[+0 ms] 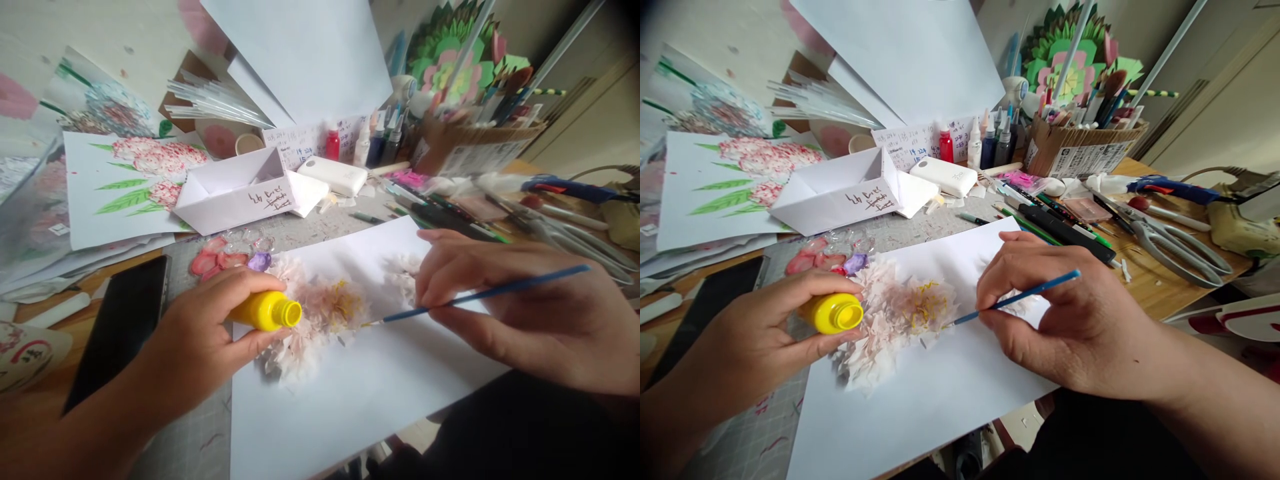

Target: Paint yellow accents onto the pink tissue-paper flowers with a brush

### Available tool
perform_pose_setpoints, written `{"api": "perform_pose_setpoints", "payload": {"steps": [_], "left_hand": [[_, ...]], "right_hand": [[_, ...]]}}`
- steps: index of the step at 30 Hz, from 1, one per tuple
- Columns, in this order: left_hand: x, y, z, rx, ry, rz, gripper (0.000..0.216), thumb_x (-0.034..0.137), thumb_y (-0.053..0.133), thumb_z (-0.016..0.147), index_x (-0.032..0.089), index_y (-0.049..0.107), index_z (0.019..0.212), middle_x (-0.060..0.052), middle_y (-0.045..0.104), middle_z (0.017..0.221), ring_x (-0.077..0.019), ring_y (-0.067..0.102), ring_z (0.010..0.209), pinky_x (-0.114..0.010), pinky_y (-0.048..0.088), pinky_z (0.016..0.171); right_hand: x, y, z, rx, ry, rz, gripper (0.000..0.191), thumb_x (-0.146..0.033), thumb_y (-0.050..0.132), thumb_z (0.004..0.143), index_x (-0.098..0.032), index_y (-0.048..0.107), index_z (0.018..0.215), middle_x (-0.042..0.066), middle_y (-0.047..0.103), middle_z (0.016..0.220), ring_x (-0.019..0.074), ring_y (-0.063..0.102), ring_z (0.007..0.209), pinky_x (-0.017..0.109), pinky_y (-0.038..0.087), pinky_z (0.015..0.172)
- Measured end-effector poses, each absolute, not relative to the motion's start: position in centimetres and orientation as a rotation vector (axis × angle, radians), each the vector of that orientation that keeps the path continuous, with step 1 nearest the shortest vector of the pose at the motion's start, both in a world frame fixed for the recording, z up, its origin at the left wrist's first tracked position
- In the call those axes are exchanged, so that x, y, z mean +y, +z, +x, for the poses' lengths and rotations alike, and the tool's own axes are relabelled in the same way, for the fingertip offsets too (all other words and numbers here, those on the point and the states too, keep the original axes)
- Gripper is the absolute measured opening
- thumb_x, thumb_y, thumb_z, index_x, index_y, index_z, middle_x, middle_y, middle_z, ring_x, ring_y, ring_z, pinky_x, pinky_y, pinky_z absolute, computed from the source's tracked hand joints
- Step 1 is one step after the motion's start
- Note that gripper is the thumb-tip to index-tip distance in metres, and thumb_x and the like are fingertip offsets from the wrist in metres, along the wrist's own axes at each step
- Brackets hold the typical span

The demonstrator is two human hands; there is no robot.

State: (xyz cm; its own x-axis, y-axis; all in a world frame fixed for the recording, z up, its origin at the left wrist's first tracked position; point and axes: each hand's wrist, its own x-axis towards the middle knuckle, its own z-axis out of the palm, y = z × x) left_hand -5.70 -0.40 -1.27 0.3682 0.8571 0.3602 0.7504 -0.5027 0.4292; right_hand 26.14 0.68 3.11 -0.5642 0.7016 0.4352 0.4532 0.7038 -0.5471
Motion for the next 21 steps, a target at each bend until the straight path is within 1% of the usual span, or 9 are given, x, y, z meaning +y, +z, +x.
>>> {"api": "perform_pose_setpoints", "payload": {"steps": [5,10,15,21], "left_hand": [[-0.40,-1.51,-5.76,1.429,0.832,2.451,0.024,0.044,0.068,0.086,0.033,0.063,0.107,0.004,0.072,0.099,-0.0189,0.069,0.091,-0.025,0.049,0.083],[-0.26,-1.20,-5.68,1.441,0.800,2.476,0.028,0.052,0.066,0.086,0.032,0.062,0.106,0.003,0.072,0.100,-0.0179,0.070,0.089,-0.024,0.049,0.080],[-0.16,-0.58,-5.50,1.431,0.740,2.520,0.028,0.047,0.070,0.085,0.030,0.062,0.104,0.005,0.073,0.096,-0.0150,0.070,0.083,-0.021,0.050,0.079],[-0.31,-0.70,-5.81,1.453,0.687,2.537,0.025,0.042,0.067,0.087,0.029,0.060,0.108,0.006,0.071,0.097,-0.0109,0.068,0.083,-0.017,0.048,0.080]], "right_hand": [[1.07,2.90,26.12,-2.239,0.424,-0.922,0.008,-0.020,0.069,0.081,-0.028,0.066,0.082,-0.005,0.075,0.075,0.0168,0.070,0.070,0.043,0.049,0.103],[0.91,3.27,25.90,-2.255,0.492,-0.847,0.010,-0.019,0.070,0.081,-0.027,0.065,0.083,-0.005,0.074,0.074,0.0162,0.071,0.071,0.040,0.050,0.102],[0.92,3.33,26.22,-2.259,0.458,-0.861,0.009,-0.018,0.069,0.081,-0.027,0.065,0.082,-0.005,0.075,0.073,0.0156,0.070,0.068,0.038,0.051,0.098],[1.22,3.21,26.18,-2.230,0.429,-0.851,0.009,-0.015,0.069,0.079,-0.024,0.066,0.080,-0.003,0.074,0.071,0.0157,0.068,0.065,0.039,0.053,0.091]]}}
